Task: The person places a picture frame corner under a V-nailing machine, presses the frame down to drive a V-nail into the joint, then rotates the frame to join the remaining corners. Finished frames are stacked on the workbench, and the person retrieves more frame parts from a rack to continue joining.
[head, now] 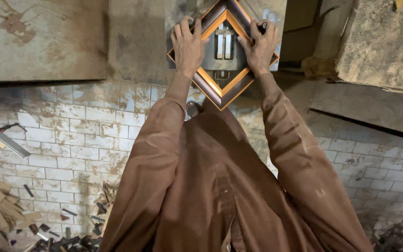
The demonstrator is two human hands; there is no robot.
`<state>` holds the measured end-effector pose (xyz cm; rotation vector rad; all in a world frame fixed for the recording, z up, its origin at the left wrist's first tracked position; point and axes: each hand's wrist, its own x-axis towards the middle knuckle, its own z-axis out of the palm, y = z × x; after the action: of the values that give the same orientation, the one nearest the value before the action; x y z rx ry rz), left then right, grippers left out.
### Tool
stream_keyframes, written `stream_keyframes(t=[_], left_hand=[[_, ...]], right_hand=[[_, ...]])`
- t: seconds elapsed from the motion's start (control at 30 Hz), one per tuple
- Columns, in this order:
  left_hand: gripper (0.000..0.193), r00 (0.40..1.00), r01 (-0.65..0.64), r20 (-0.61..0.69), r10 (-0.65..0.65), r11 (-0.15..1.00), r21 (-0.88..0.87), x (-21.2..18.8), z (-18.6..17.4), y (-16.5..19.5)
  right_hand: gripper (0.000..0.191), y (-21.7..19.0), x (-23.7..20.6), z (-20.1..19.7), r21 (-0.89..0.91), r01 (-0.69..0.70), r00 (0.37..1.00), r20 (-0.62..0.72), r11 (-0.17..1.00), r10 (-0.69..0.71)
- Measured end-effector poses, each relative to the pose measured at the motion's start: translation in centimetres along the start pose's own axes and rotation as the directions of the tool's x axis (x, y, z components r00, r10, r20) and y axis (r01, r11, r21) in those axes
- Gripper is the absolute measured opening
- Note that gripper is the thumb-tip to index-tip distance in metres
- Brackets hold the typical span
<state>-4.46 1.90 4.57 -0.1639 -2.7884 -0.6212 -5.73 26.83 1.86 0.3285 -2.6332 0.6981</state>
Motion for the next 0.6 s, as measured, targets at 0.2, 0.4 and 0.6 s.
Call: stream_keyframes(t=[0.2, 0.4, 0.6], left_hand=[[0.063, 0.999, 0.017, 0.029, -0.018, 1.0, 0.022, 0.13, 0.91, 0.32], [0.062, 1.0, 0.002, 0.02, -0.002, 1.0, 0.017, 0.16, 0.76, 0.31], [0.062, 1.0, 0.002, 0.019, -0.002, 1.0, 0.021, 0.12, 0.45, 0.39]], right_hand=[[0.06, -0.05, -0.42, 0.31, -0.033, -0.012, 1.0, 0.018, 0.999, 0.012], [0.061, -0.62, -0.26, 0.07, -0.057, -0.027, 0.999, 0.022, 0.998, 0.028], [0.062, -0.32, -0.5, 0.55, -0.12, -0.014, 1.0, 0.02, 0.993, 0.016]])
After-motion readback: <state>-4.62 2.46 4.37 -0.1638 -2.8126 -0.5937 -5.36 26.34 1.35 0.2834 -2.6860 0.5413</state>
